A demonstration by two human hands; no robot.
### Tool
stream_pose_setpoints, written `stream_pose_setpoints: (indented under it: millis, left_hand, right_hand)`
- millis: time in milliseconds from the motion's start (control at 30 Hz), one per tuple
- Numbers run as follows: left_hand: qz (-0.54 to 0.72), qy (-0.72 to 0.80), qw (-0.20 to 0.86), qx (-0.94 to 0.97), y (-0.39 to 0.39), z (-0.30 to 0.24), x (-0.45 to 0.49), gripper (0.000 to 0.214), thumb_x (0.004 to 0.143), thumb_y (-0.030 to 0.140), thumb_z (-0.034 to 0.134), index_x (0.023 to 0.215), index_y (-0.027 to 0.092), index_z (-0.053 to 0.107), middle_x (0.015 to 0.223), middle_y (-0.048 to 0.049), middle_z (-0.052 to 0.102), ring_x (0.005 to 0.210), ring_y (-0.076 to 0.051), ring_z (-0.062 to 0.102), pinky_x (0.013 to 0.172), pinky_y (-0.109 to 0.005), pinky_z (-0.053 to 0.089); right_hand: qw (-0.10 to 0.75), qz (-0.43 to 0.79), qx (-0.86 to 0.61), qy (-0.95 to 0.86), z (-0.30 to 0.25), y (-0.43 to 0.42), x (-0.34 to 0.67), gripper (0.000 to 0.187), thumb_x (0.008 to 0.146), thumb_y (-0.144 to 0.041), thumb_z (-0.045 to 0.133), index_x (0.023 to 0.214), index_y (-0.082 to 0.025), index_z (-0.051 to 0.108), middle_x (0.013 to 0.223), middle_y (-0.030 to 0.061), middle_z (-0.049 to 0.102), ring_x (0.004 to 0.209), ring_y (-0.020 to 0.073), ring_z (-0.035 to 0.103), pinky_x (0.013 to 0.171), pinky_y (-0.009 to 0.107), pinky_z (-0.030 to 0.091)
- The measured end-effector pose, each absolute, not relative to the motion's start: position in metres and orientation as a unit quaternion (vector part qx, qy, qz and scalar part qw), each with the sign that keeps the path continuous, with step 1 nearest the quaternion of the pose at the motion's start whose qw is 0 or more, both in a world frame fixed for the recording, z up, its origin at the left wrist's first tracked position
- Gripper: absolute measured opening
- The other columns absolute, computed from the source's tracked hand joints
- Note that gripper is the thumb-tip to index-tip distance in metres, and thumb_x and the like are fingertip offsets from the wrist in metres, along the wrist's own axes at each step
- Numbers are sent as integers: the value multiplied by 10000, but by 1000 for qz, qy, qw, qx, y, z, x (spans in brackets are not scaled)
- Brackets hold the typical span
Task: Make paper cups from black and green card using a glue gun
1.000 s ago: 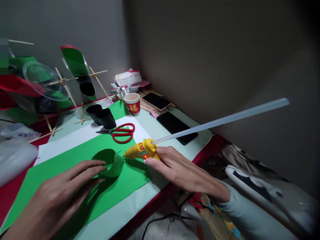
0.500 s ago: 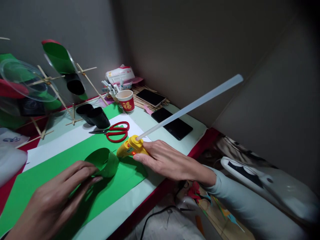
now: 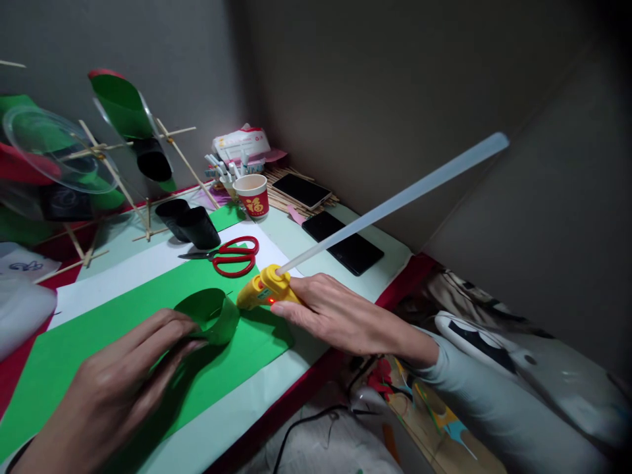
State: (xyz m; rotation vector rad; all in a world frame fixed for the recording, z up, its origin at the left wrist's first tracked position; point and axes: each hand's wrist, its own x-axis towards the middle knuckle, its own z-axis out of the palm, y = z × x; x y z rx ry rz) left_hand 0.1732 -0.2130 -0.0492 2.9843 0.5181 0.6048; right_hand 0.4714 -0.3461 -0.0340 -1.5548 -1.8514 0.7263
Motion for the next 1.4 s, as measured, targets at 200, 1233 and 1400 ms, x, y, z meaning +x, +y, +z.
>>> stream_pose_setpoints:
  millis: [200, 1233, 1400]
  left_hand:
    - [195, 163, 22, 967, -217, -45, 178, 190, 1056, 385, 474, 1209, 323, 568, 1139, -30, 686, 951, -183, 736, 819, -248, 535]
    - [216, 116, -19, 969, -229, -24, 200, 209, 1101, 344, 380, 1032, 251, 553, 939, -24, 680, 733, -131, 720, 630, -224, 510]
    - [225, 108, -16, 968, -229, -20, 204, 220, 1105, 319, 370, 985, 248, 540, 914, -27, 668, 716, -126, 696, 596, -216, 501]
  right_hand:
    - [304, 271, -599, -689, -29, -351, 471, 393, 1097, -492, 414, 816, -219, 448, 784, -3, 533, 809, 176, 567, 724, 309, 387]
    - [281, 238, -604, -707, -29, -368, 464, 430, 1109, -521, 396, 813, -226, 497, 748, -10, 530, 729, 168, 557, 714, 298, 435]
    - [282, 220, -603, -713, -32, -370, 462, 414, 1119, -507, 394, 818, -230, 455, 763, -10, 527, 740, 172, 556, 731, 303, 428]
